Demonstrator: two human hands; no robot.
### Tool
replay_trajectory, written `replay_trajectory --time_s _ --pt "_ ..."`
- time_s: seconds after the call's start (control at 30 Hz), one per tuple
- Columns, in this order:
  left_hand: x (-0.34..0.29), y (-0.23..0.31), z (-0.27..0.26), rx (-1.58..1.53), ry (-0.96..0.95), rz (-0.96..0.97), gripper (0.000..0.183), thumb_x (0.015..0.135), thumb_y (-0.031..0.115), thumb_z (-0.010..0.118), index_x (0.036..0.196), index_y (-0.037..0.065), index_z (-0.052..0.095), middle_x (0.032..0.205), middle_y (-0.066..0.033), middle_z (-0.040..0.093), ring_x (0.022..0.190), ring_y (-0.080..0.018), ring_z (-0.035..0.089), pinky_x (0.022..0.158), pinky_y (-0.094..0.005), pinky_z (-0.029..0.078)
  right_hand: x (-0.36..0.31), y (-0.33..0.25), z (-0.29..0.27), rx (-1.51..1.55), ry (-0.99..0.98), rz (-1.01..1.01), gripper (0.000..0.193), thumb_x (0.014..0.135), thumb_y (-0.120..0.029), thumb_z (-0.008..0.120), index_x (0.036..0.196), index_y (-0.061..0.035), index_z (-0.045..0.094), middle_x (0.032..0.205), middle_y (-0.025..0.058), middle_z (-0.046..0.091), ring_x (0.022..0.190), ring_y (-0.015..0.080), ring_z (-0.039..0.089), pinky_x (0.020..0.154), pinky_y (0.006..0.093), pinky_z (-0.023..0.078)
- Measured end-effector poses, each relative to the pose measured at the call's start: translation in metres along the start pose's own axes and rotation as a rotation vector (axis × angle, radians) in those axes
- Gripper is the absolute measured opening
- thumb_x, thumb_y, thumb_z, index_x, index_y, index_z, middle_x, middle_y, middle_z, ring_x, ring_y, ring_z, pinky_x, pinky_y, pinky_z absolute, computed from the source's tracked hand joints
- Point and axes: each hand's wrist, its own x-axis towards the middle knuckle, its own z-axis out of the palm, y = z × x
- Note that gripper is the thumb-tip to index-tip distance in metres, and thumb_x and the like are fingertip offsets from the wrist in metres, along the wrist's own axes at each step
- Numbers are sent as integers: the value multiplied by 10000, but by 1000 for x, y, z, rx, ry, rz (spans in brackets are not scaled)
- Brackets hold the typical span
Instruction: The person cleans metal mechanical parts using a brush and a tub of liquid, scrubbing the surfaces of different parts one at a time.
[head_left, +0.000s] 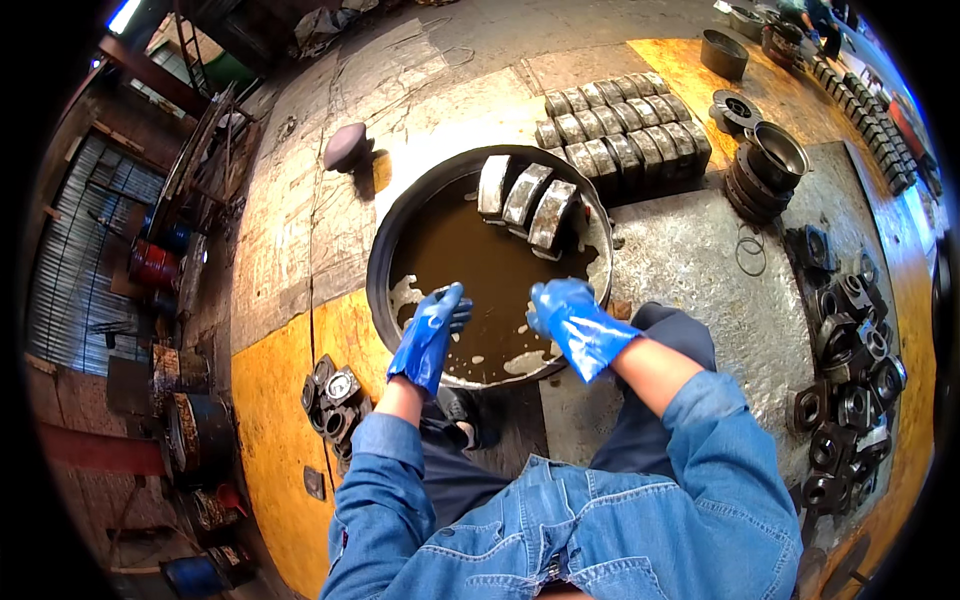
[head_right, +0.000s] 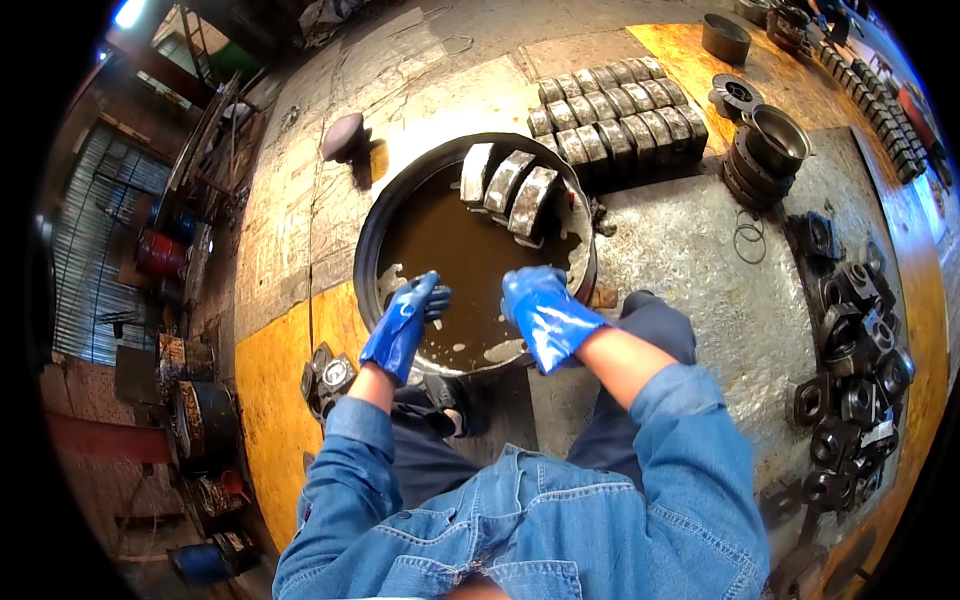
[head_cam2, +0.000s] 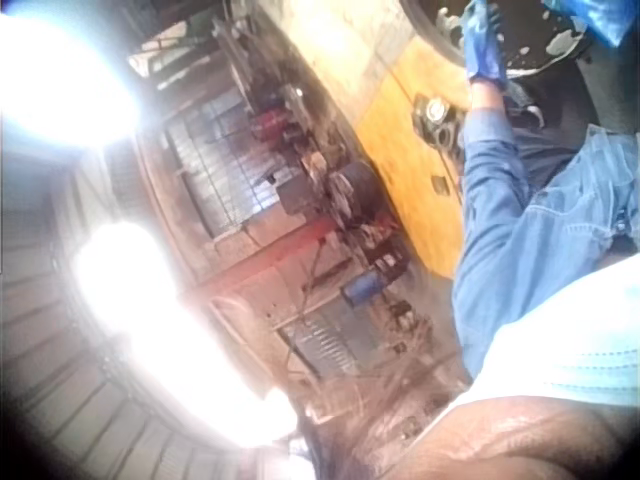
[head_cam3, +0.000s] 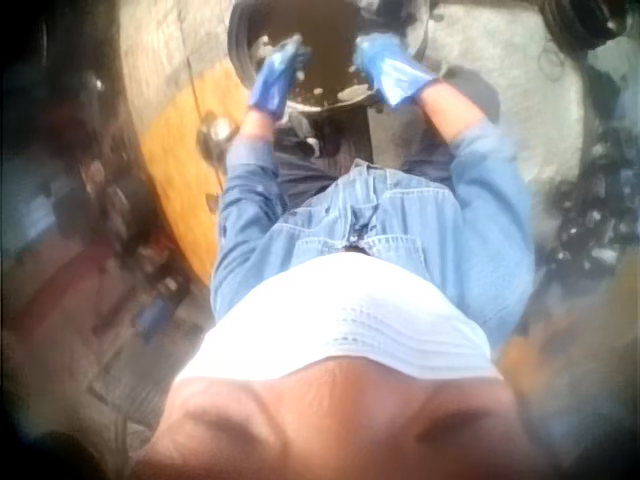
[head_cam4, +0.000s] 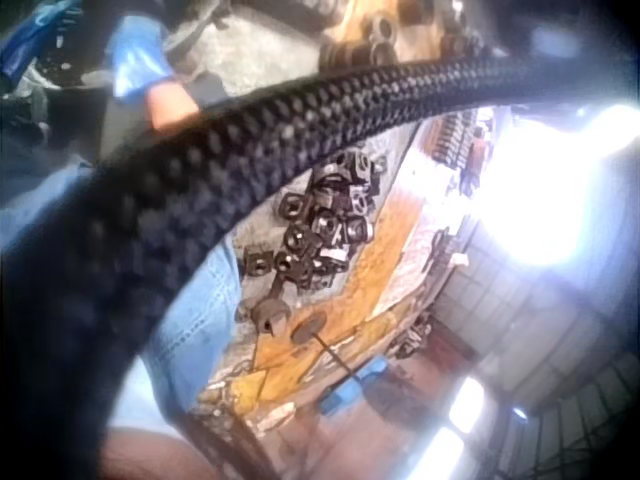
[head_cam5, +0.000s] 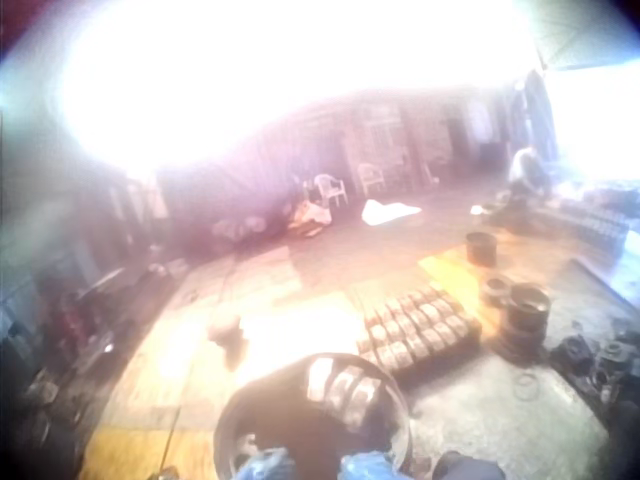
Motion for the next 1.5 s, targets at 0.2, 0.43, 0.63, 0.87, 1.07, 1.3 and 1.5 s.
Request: replay_trajectory --time_s 0.2,0.43,0.63,0.87,1.07,1.3,1.5 --pt "125 45 10 155 37 159 599 1020 451 666 1347 -49 620 1190 -117 700 1053 -203 626 972 -354 495 34 -31 30 -148 -354 -29 331 939 -291 668 1182 -96 780 1167 110 781 1077 321 752 810 621 548" --pt "246 76 48 102 -1 384 548 1066 383 618 1410 -43 582 1297 -135 682 1136 -229 621 1029 -365 481 43 -18 40 -67 -364 51 375 905 -296 727 1235 -120 757 1032 90 798 937 320 769 670 534 512" --pt "312 63 68 33 4 322 567 1073 445 587 1449 21 592 1372 -107 647 1226 -216 587 1094 -347 444 33 -15 52 -96 -294 -12 437 876 -221 738 1291 -89 706 1008 99 798 946 351 765 671 562 524" --pt "382 15 62 -76 154 283 448 1057 424 634 1153 -2 731 892 17 683 771 -105 573 726 -295 494 46 -7 44 -32 -376 66 384 818 -230 792 1175 -96 748 994 96 799 930 329 772 661 549 538" --pt "377 -15 23 -35 138 124 472 1056 452 621 1146 2 734 890 12 686 757 -107 570 708 -298 488 47 -8 38 -17 -353 53 288 780 -234 821 1036 -108 785 964 97 797 896 309 778 643 533 550" --pt "301 -33 5 5 74 60 518 1055 494 598 1158 5 736 924 -11 704 774 -118 584 718 -302 491 37 44 32 416 -56 -101 222 863 -299 685 982 -167 818 990 90 785 938 327 748 804 464 584" --pt "200 -28 -4 -32 181 2 601 1052 555 555 1198 1 735 1017 -67 740 836 -150 624 767 -311 507 24 29 -49 217 -279 124 393 929 -468 616 1155 -199 790 1104 78 785 1050 297 738 951 419 570"
